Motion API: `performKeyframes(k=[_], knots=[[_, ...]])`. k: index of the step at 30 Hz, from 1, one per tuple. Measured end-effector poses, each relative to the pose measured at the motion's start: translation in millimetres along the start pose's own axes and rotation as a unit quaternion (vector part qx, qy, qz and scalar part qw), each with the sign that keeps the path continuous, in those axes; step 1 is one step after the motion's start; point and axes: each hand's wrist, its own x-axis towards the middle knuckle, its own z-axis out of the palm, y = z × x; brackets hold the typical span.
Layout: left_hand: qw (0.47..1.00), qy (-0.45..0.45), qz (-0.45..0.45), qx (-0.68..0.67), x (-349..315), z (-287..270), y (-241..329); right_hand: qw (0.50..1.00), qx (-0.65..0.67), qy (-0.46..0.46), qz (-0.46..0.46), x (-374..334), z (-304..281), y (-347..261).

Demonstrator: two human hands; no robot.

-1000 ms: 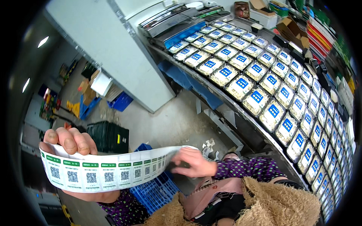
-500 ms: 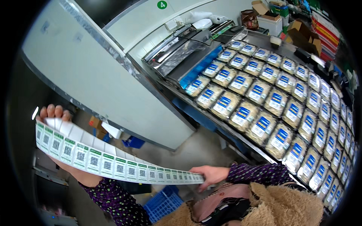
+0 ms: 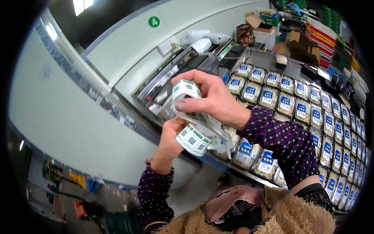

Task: The person peels small white stickers from a large sheet and applies them one at a time to the lids of clear plastic food containers filled with sprouts.

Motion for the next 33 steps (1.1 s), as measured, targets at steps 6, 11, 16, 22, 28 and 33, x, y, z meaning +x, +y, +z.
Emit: performKeyframes(k=[6, 11, 16, 22, 28, 33], knots=[[0.983, 0.038, 0.118, -0.132, 133.1, -81.1, 5.9, 0.886, -0.358, 0.195, -0.221, 93.2, -32.8, 22.5], [0.914, 0.234, 0.254, 0.212, 253.2, -171.9, 64.8, 0.904, -0.294, 0.304, -0.057, 13.6, -67.7, 66.5], [0.832, 0.244, 0.3, 0.397, 330.4, -210.7, 60.0, 0.819, -0.232, 0.522, 0.055, -133.6, -66.2, 128.0], [0.824, 0.143, 0.146, 0.529, 386.5, -220.2, -86.2, 0.677, -0.15, 0.685, 0.223, -277.8, 26.8, 181.2], [0.753, 0.022, 0.005, 0.657, 376.4, -211.4, -145.9, 0.686, -0.038, 0.675, 0.268, -303.7, 79.0, 207.8], [0.788, -0.021, -0.018, 0.615, 358.8, -217.3, -131.4, 0.728, -0.051, 0.631, 0.265, -297.1, 85.4, 195.6]])
